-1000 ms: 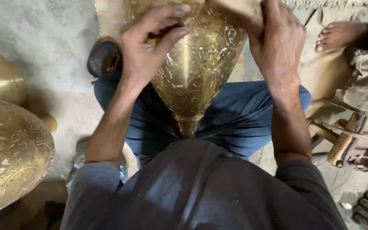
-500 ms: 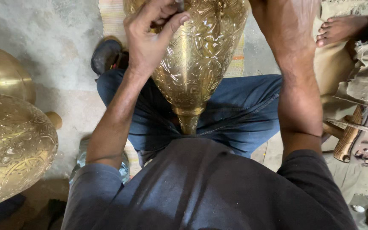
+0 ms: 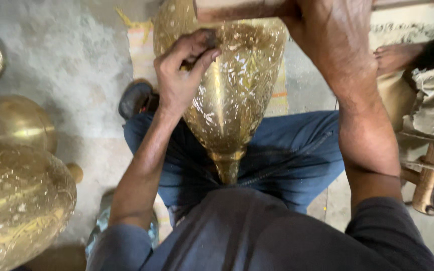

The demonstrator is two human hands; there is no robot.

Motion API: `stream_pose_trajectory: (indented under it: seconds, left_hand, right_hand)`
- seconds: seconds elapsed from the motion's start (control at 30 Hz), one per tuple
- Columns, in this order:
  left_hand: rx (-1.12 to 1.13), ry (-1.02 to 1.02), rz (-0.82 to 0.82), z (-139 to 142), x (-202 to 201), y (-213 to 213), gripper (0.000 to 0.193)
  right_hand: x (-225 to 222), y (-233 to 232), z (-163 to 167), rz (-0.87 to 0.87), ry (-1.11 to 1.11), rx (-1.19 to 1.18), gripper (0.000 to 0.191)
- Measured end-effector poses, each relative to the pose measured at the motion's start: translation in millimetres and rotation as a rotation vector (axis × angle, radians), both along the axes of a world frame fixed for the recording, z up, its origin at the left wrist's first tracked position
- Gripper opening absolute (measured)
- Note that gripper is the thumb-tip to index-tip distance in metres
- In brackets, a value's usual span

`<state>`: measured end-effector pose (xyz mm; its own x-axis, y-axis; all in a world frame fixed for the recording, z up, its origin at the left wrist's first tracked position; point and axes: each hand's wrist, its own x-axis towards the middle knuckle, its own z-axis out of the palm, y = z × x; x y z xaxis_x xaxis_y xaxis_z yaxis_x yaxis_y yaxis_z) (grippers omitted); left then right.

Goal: The person sits cross-legged on the floor with a large brass vase held between their legs and carves decorative patterns into its surface. They hold a chisel against the metal with one hand and strike it with a wooden mallet held in the other hand, repositioning the chisel repeatedly to work new areas of the pattern.

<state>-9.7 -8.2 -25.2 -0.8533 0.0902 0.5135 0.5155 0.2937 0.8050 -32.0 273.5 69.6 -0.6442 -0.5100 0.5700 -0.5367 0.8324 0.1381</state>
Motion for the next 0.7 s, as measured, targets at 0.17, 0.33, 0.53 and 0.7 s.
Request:
stream_pose_trajectory:
  seconds: [0.17,0.33,0.53,0.7]
  left_hand:
    - [0.023,-0.005,-0.009,8.0,6.1,-1.8,0.034]
    - [0.005,-0.013,0.035,12.6,10.5,-4.4,0.036]
    - [-0.007,-0.040,0.014,12.6,2.0,-6.6,0.031]
    - [0.009,-0.110,0.034,22.1,9.5,-8.8,0.030]
  right_hand:
    - [12.9,-13.4,18.8,0.058,-0.011,-0.039,0.036]
    - [11.5,-25.8,33.4,0.141,-0.109,-0.214,0.040]
    - [11.8,-32.7,36.5,0.059,-0.056,-0.080,0.034]
    - [11.0,-35.4,37.6,-0.026,-0.366,-0.269,0.027]
